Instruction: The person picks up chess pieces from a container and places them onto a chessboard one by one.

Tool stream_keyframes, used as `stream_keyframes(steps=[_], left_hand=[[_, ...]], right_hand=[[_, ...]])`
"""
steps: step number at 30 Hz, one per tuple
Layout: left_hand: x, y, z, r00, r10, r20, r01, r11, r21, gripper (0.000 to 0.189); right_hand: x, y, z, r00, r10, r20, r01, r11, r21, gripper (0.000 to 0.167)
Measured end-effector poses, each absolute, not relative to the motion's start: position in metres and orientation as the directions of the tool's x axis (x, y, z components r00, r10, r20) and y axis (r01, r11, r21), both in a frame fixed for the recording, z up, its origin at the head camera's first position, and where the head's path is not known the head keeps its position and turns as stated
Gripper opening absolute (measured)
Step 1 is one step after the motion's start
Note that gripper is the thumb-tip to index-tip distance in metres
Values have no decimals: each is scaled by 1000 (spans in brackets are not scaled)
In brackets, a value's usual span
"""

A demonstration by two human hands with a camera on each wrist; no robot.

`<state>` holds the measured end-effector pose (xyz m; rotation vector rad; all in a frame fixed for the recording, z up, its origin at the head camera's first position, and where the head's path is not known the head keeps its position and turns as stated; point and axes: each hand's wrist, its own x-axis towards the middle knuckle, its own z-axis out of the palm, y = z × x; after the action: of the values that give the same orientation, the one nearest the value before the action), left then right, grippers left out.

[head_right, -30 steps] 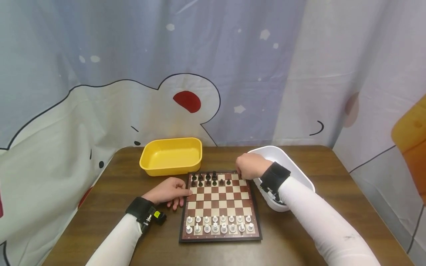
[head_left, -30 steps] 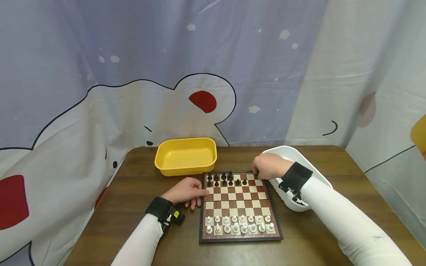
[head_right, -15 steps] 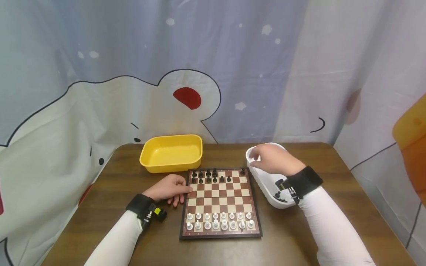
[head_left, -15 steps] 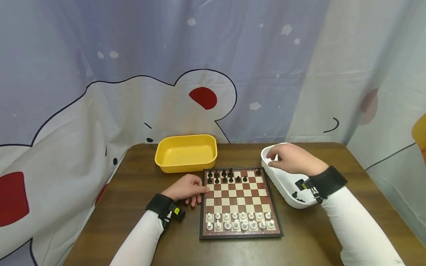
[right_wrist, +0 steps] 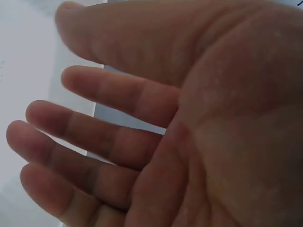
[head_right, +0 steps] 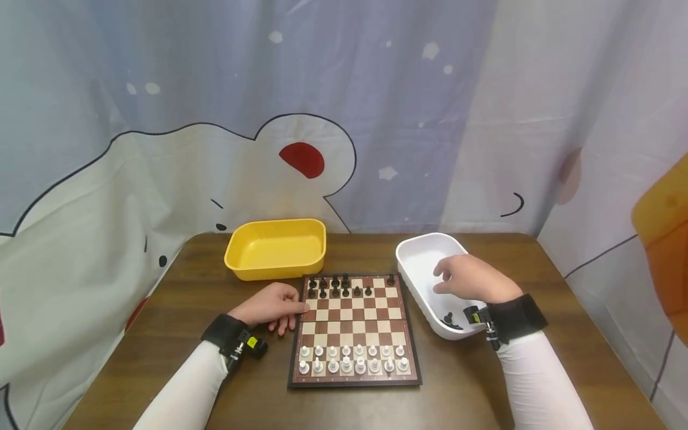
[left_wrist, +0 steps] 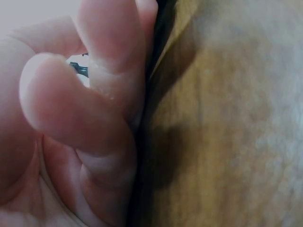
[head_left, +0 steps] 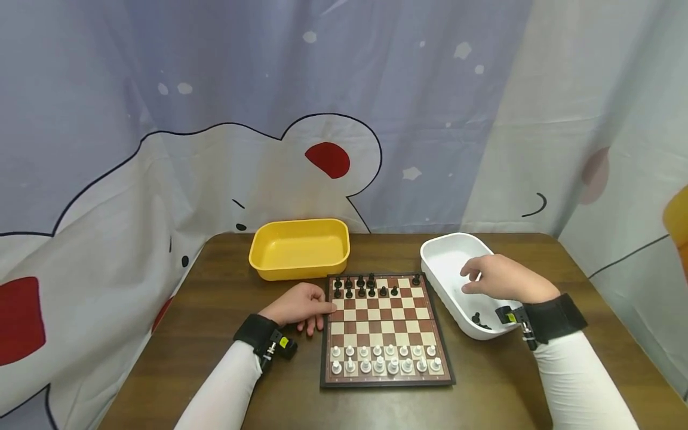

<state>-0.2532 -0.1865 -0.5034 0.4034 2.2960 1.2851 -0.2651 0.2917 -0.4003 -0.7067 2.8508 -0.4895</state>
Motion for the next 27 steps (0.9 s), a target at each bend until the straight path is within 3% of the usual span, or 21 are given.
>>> stream_keyframes(steps=[27], left_hand=[[-254,-187,-503,-837,483,-258,25,504,863,38]], right_hand=[[-262,286,-416,-853,-409,-324,-304,895,-327,54]])
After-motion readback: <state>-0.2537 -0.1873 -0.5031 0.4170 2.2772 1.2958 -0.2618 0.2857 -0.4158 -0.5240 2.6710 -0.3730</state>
